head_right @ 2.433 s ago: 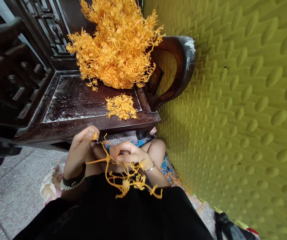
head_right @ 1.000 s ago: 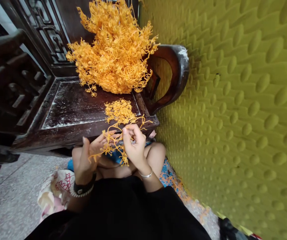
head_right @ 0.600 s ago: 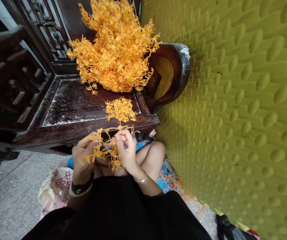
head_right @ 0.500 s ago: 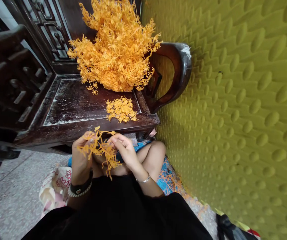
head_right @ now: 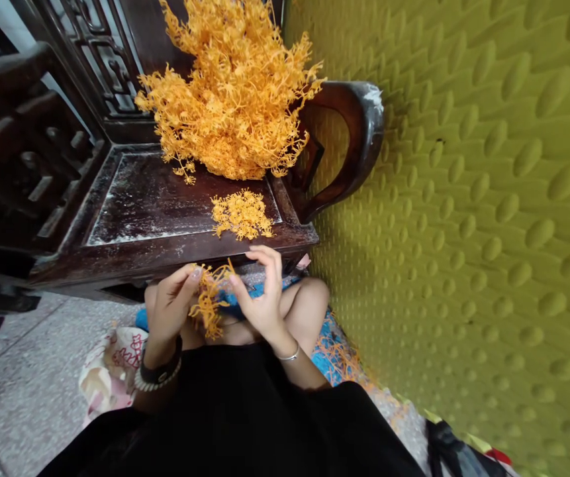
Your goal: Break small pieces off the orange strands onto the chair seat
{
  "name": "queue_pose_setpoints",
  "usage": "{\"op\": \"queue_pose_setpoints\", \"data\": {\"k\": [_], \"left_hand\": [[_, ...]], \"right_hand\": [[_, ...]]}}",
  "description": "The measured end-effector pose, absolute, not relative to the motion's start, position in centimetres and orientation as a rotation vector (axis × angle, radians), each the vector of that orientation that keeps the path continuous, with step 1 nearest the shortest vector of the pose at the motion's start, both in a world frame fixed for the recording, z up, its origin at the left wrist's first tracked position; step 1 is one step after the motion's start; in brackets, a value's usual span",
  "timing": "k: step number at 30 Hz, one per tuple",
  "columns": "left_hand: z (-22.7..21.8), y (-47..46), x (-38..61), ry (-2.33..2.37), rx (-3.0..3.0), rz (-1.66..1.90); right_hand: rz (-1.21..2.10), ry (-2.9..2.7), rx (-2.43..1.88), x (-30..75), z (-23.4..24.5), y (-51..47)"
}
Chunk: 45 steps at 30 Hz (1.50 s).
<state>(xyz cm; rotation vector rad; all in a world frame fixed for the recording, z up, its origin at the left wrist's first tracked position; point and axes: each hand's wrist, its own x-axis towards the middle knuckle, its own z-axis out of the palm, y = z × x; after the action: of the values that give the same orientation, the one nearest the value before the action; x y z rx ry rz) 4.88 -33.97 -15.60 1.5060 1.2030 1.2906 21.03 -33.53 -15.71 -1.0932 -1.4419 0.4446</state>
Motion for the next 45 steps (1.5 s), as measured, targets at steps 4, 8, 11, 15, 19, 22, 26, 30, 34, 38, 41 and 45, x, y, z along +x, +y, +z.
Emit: {"op": "queue_pose_setpoints", "data": {"k": [4, 8, 11, 15, 19, 22, 26, 30, 34, 38, 41, 45], "left_hand": [[-15.5, -33.8, 4.9, 1.130, 1.603, 1.340], [-15.5, -33.8, 4.5, 1.228, 1.636, 1.404], [-15.4, -33.7, 4.1, 1.228, 1.609, 1.410], [-15.5, -33.4, 3.8, 1.193, 1.562, 1.391], [-15.6, -33.4, 3.7, 1.172, 1.538, 1.404], [-15.5, -33.5, 3.4, 1.126, 1.508, 1.366], [-15.6, -33.7, 3.5, 1.115, 1.428, 1.320], [-16.1, -33.5, 3.9, 1.125, 1.225, 1.415], [-16.0, -32.7, 2.4, 1.128, 0.830, 1.879], [-14.9, -32.0, 0.0, 1.198, 0.911, 2.009], [-14.0, -29.9, 0.0, 1.258, 1.294, 1.747], [-14.6, -24.9, 2.5, 1.321, 1.814, 1.299]], "right_hand": [[1.016, -1.530, -0.880, 20.5, -15.4, -33.2], [1.441, -1.319, -0.876, 20.0, -16.6, -32.9], [1.587, -1.407, -0.850, 20.1, -17.1, -32.9], [1.615, -1.546, -0.853, 20.3, -17.0, -33.1], [1.569, -1.630, -0.836, 19.9, -16.9, -33.5], [1.561, -1.708, -0.812, 19.7, -16.8, -33.8], [1.537, -1.711, -0.816, 20.1, -16.7, -34.0], [1.513, -1.761, -0.816, 20.8, -17.0, -34.5], [1.564, -1.845, -0.782, 21.7, -18.4, -35.5], [1.518, -1.659, -0.908, 23.3, -19.5, -35.8], [1.409, -1.573, -0.999, 24.2, -19.4, -35.6], [1.379, -1.457, -1.039, 24.1, -18.9, -35.2]]}}
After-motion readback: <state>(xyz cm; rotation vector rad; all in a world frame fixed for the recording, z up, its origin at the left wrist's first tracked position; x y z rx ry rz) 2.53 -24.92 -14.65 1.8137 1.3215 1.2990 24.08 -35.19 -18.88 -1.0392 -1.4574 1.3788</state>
